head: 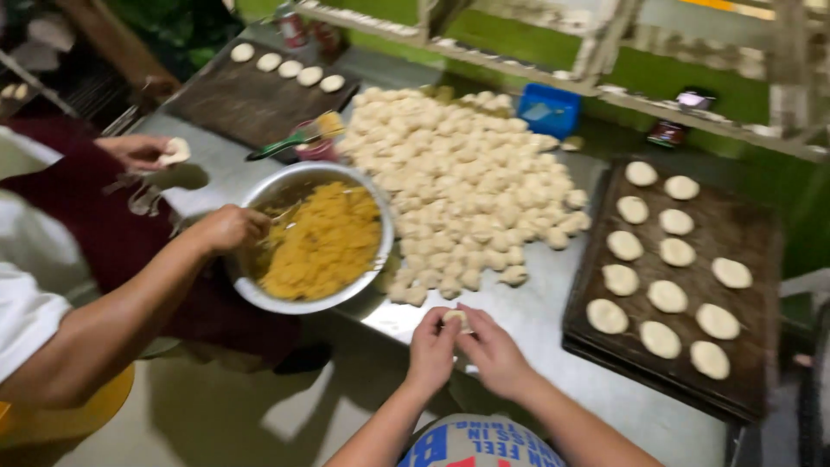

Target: Workers in a bakery are filling small pieces of dough with a yellow mixture, shaping them into balls, and arranging them on baking trays before brushing them with a liquid coating.

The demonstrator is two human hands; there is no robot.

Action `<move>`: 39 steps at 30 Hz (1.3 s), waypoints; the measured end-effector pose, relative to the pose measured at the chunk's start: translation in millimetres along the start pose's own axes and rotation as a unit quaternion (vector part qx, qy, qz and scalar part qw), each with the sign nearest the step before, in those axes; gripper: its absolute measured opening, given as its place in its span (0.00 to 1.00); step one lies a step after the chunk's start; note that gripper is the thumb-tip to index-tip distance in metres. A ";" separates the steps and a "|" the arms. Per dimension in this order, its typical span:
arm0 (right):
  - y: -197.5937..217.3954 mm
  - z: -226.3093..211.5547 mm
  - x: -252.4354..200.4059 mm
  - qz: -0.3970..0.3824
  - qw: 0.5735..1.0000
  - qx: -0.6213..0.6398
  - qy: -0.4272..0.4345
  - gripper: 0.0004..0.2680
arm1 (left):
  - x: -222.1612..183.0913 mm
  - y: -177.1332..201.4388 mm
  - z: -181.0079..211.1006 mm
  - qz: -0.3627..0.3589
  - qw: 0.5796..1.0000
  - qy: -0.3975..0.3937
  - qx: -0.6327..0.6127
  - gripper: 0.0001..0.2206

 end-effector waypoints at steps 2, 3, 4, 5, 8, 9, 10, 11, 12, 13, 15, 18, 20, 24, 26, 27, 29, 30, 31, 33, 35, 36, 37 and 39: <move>8.6 -21.8 -6.2 0.095 0.994 -0.039 0.024 0.16 | -1.3 -12.2 -11.2 0.076 0.996 -0.018 -0.036 0.03; 16.6 -25.0 -5.9 0.101 0.994 -0.037 0.025 0.16 | -0.9 -20.7 -8.3 0.070 0.997 -0.021 -0.034 0.03; 25.6 -27.4 -5.4 0.130 0.991 -0.022 0.016 0.12 | -0.1 -28.6 -5.8 0.069 0.997 -0.022 -0.038 0.03; 33.4 -29.5 -9.7 0.154 0.988 -0.006 0.004 0.09 | -5.5 -35.6 -5.0 0.071 0.996 -0.018 -0.043 0.04; 42.5 17.1 -6.0 0.165 0.978 0.123 -0.045 0.07 | -3.9 -56.5 -9.6 0.117 0.988 0.090 -0.037 0.06; 44.9 26.2 -8.2 0.168 0.977 0.124 -0.044 0.07 | -3.0 -63.3 -13.8 0.114 0.989 0.089 -0.037 0.06; 46.7 36.3 -10.5 0.163 0.978 0.115 -0.062 0.09 | -2.1 -68.8 -16.8 0.132 0.989 0.065 -0.001 0.10; 47.9 46.8 -14.5 0.159 0.978 0.106 -0.082 0.10 | -2.5 -73.9 -20.2 0.149 0.987 0.042 0.036 0.15; 58.8 37.6 -18.8 0.164 0.977 0.107 -0.082 0.10 | -1.0 -83.4 -17.6 0.144 0.988 0.041 0.037 0.15; 68.2 24.8 -23.2 0.162 0.984 0.072 -0.030 0.07 | -1.1 -89.8 -15.3 0.162 0.984 0.047 0.052 0.18; 83.1 12.6 -25.8 0.161 0.986 0.038 0.023 0.04 | 3.6 -100.3 -20.0 0.178 0.980 0.051 0.067 0.21; 96.5 15.5 -27.8 0.210 0.969 0.101 0.078 0.05 | 1.6 -112.7 -24.0 0.177 0.960 -0.075 0.202 0.25; 102.6 26.8 -20.9 0.237 0.962 0.133 0.027 0.16 | -1.5 -128.3 -10.7 0.144 0.969 -0.129 0.155 0.26; 110.2 89.7 3.4 0.274 0.959 0.053 -0.055 0.20 | -8.5 -147.7 -31.4 0.114 0.982 -0.080 0.126 0.24; 101.4 148.7 17.0 0.269 0.931 0.165 -0.185 0.12 | 0.0 -145.2 -76.2 0.084 0.963 -0.118 0.226 0.20; 101.6 143.7 10.5 0.230 0.943 0.165 -0.174 0.12 | -8.4 -146.0 -54.2 0.125 0.958 -0.115 0.229 0.20; 107.6 137.1 -4.2 0.273 0.834 0.425 -0.223 0.14 | -19.1 -155.1 -16.9 0.040 0.997 0.034 0.052 0.11; 107.0 124.2 -5.7 0.251 0.843 0.420 -0.223 0.14 | -24.8 -144.6 6.7 0.064 0.996 0.031 0.045 0.11; 110.4 111.5 -12.2 0.187 0.869 0.431 -0.153 0.14 | -33.7 -142.1 29.0 0.055 0.997 -0.005 0.044 0.10; 119.0 82.4 -25.3 0.114 0.887 0.439 -0.084 0.17 | -43.8 -138.4 55.2 0.054 0.997 -0.040 0.042 0.10; 122.3 44.7 -37.8 0.031 0.939 0.335 -0.066 0.18 | -47.9 -132.4 69.9 0.064 0.985 -0.127 0.101 0.11; 124.7 43.2 -40.6 0.026 0.940 0.334 -0.067 0.18 | -52.0 -128.4 66.8 0.069 0.985 -0.126 0.101 0.11; 126.7 41.4 -41.9 0.007 0.956 0.286 -0.062 0.12 | -55.7 -126.4 66.6 0.054 0.971 -0.178 0.152 0.11; 125.6 45.3 -45.6 -0.018 0.971 0.233 -0.057 0.07 | -60.9 -121.3 66.8 0.047 0.952 -0.227 0.201 0.12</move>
Point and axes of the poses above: each hand's wrist, its own x-axis towards the middle knuckle, its own y-axis out of the back of the hand, z = x × y, the point moved 3 cm from there along x, towards the middle knuckle, and after that the axes turned 8 degrees about z, right-handed, at the moved point
